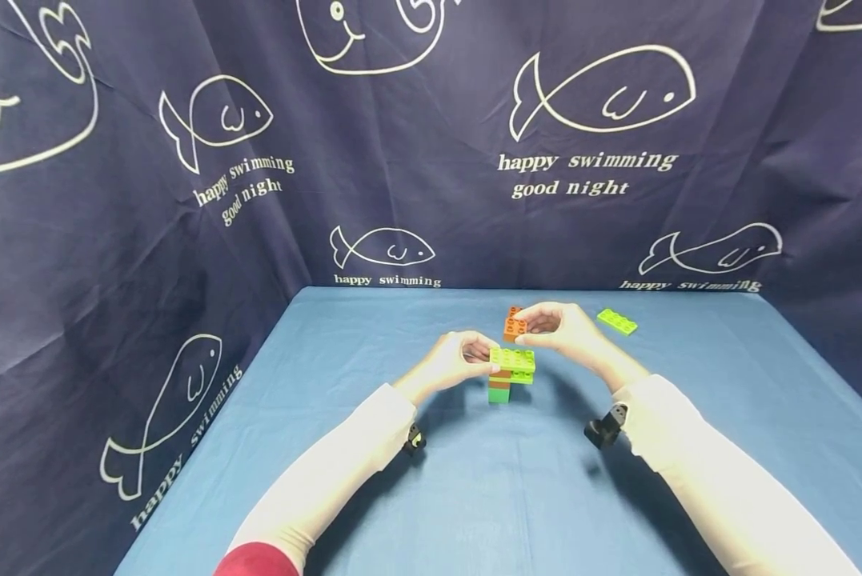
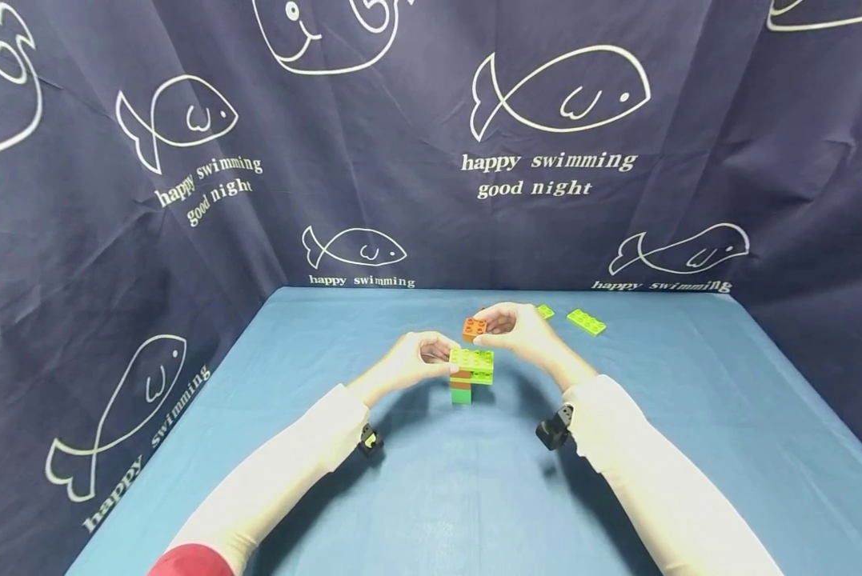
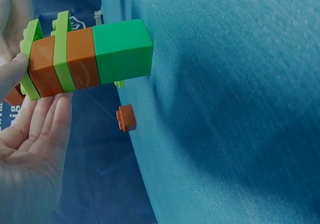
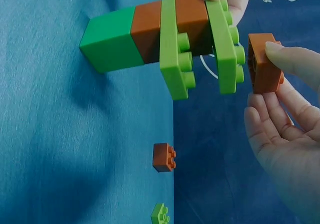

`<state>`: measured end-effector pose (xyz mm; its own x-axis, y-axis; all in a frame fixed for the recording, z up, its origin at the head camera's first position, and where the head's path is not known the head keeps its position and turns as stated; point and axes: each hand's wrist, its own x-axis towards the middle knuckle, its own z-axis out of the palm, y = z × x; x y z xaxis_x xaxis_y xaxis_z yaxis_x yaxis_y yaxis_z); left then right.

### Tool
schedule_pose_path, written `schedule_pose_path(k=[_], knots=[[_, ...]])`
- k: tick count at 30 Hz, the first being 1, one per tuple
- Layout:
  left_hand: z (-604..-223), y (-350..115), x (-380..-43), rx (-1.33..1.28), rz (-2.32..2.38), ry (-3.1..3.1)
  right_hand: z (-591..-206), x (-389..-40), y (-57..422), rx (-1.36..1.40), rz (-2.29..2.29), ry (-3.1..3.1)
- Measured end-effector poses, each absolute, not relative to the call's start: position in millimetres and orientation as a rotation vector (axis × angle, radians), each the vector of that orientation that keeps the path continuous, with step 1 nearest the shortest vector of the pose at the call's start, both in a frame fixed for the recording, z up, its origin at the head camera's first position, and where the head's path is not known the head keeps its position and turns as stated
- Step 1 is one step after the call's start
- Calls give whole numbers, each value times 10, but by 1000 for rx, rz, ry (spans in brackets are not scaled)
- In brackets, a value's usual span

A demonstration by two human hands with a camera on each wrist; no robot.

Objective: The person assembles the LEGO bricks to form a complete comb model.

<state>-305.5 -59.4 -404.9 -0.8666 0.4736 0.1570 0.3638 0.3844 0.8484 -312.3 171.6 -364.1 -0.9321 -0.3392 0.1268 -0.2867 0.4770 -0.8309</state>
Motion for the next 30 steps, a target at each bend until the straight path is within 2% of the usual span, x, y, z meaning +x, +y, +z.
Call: schedule_pose_path(k=[10,30], knots=[[-4070,-619,-3053,733,1488,2523,-3711,-3054,1605,-674,-1513,2576],[-4054,-583,-3044,740,1505,2522,-3766,-2991,1582,-697,-1528,2553]])
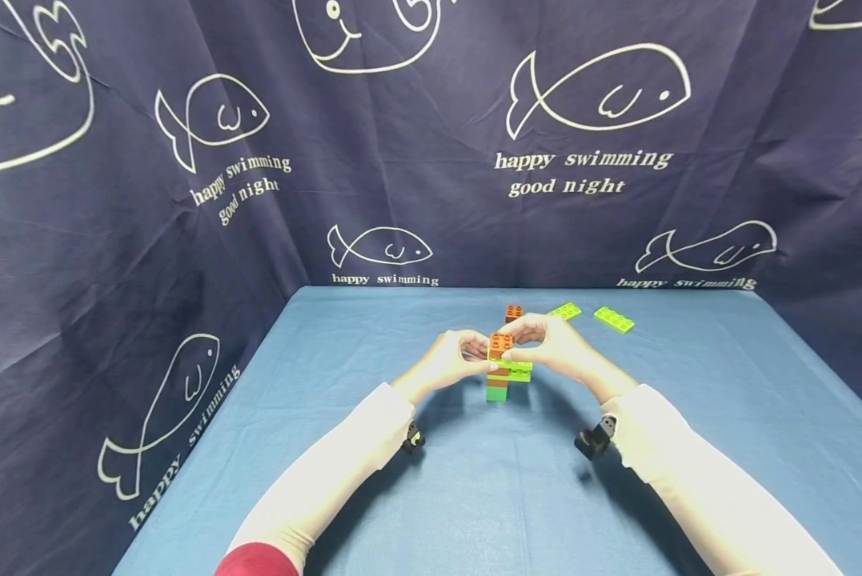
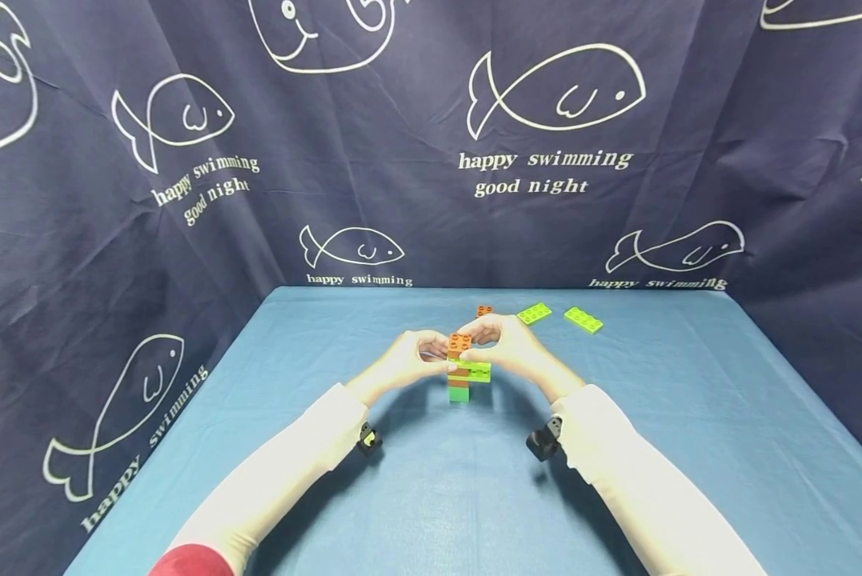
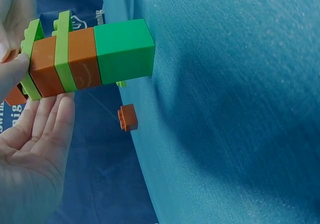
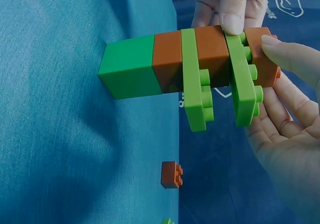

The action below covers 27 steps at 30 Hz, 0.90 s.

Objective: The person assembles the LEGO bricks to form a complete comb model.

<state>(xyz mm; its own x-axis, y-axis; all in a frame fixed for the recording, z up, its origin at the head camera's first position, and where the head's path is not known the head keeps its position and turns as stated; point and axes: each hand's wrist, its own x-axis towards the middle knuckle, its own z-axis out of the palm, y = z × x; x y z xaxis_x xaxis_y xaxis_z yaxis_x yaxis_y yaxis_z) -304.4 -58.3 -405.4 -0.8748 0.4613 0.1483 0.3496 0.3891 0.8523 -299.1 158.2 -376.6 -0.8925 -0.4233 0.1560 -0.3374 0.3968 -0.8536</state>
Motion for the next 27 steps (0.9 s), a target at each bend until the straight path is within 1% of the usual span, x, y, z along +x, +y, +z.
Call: schedule_pose_path(k=[11,20,27], knots=[[-4071,-589,-3070,767,1511,2517,-3754,-2982,1553,-744,-1514,2569],[-4052,-623,-3048,811,1404,2616,-3762,-2965,1525,-797,-1473,2617],[-4053,-604,-3008,818,1504,2570,-3776,-2941,1536,-799,-1432,2657]])
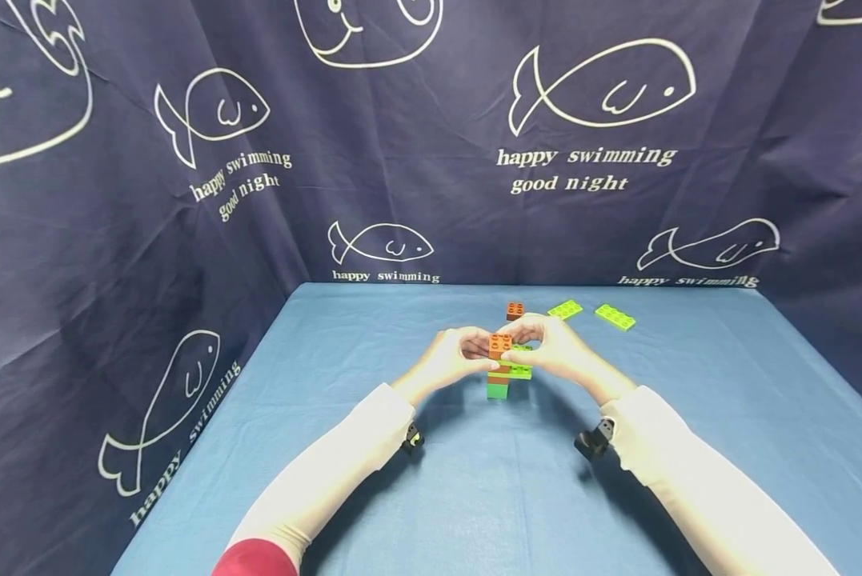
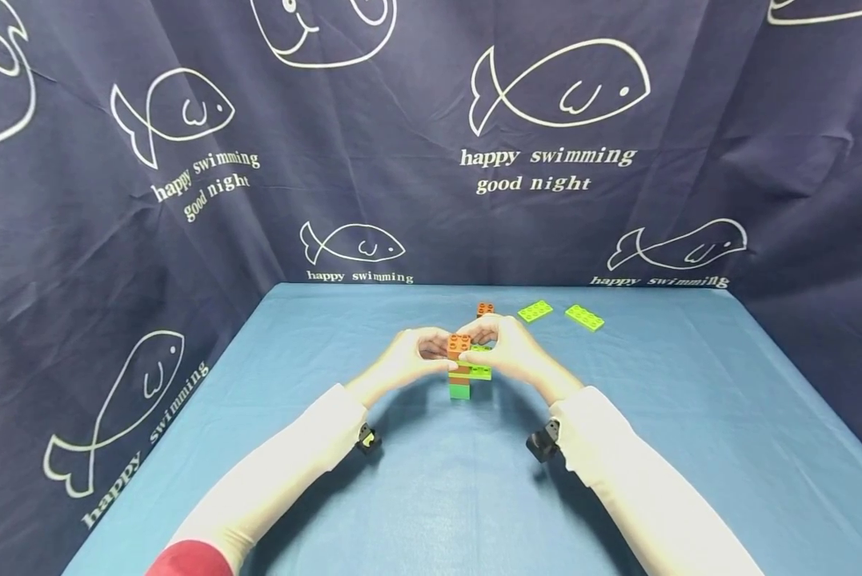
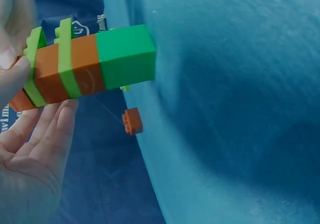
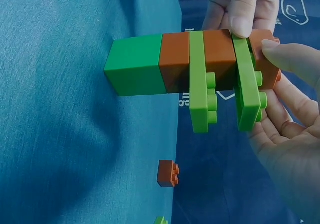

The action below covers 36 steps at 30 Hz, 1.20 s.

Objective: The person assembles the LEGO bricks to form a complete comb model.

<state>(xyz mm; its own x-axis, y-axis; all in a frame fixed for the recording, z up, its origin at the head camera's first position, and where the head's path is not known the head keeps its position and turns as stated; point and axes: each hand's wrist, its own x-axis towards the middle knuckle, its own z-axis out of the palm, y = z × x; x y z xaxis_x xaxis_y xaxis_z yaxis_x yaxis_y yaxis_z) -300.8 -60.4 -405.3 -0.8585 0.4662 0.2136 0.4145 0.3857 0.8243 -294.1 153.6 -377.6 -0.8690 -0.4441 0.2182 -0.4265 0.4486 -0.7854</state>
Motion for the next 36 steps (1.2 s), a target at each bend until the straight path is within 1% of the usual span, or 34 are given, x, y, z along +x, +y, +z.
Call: schedule_pose_path(k=[9,19,36], knots=[[-3970,-575,-3000,847,1673,2550,-3764,-2934,1565,-806,-1466,2665],[-3932,-584,-2986,868,1567,2615,-3884,-2945,1566,-724,-1550,2600],[-3994,-608,-2984,885,1512,2668,-3982,-2913,1536,-732,-1651,2574]])
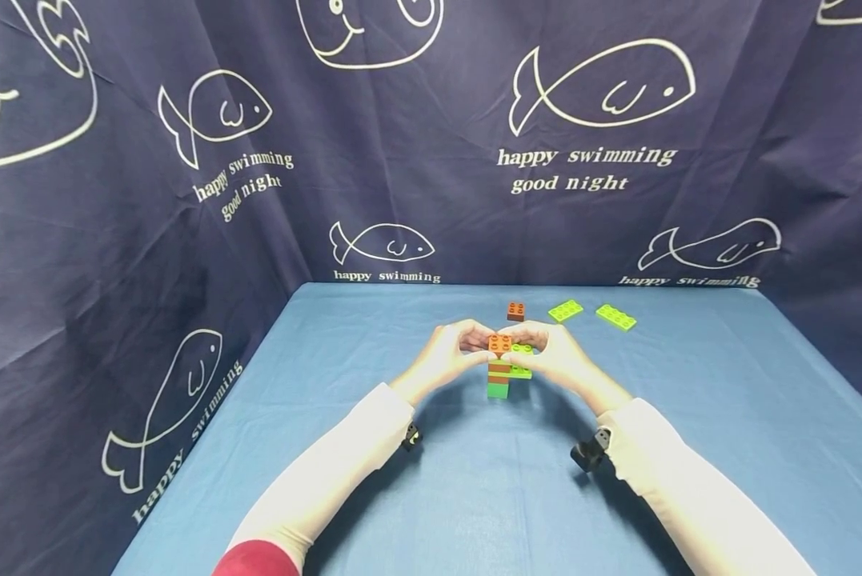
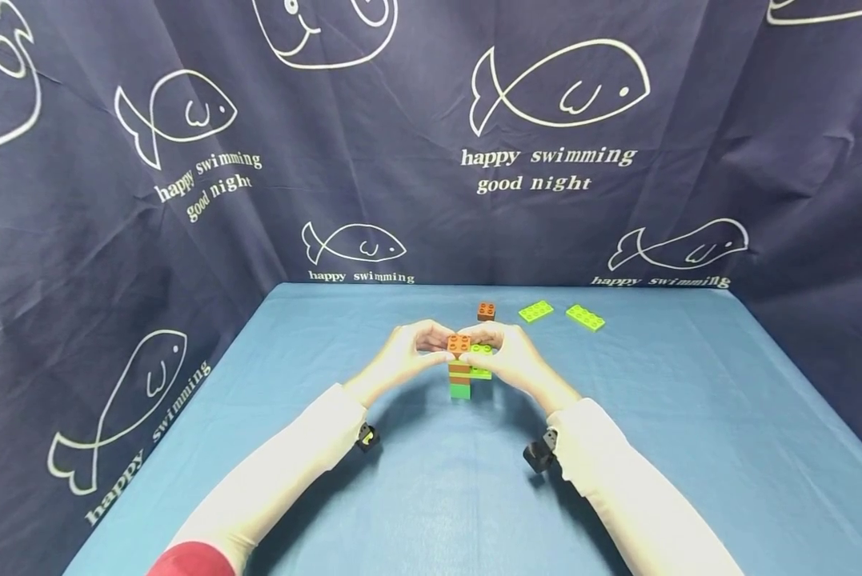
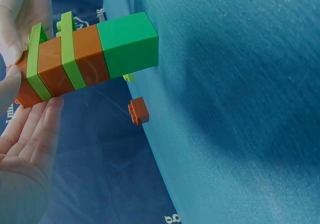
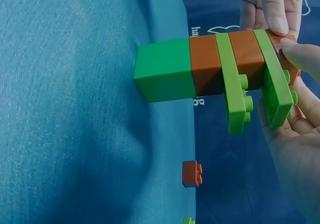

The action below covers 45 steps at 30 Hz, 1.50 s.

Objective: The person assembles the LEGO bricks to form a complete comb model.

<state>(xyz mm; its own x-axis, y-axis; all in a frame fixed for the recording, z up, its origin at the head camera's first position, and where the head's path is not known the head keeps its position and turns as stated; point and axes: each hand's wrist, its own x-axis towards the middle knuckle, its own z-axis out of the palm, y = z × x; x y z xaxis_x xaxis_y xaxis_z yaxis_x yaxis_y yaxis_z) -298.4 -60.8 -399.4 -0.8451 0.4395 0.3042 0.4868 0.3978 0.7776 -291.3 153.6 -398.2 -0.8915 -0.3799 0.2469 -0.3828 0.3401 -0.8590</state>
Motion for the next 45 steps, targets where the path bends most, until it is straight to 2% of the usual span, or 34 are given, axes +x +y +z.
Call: schedule_pose_path(k=[24,45], knots=[[-4016,-632,-3004,-882,-1500,-2585,-3947,-2903,1523,781,1719,-2570],[-4022,-632,-3020,-899,-1525,-2567,-3867,-2940,1668,642,1768,-2669]])
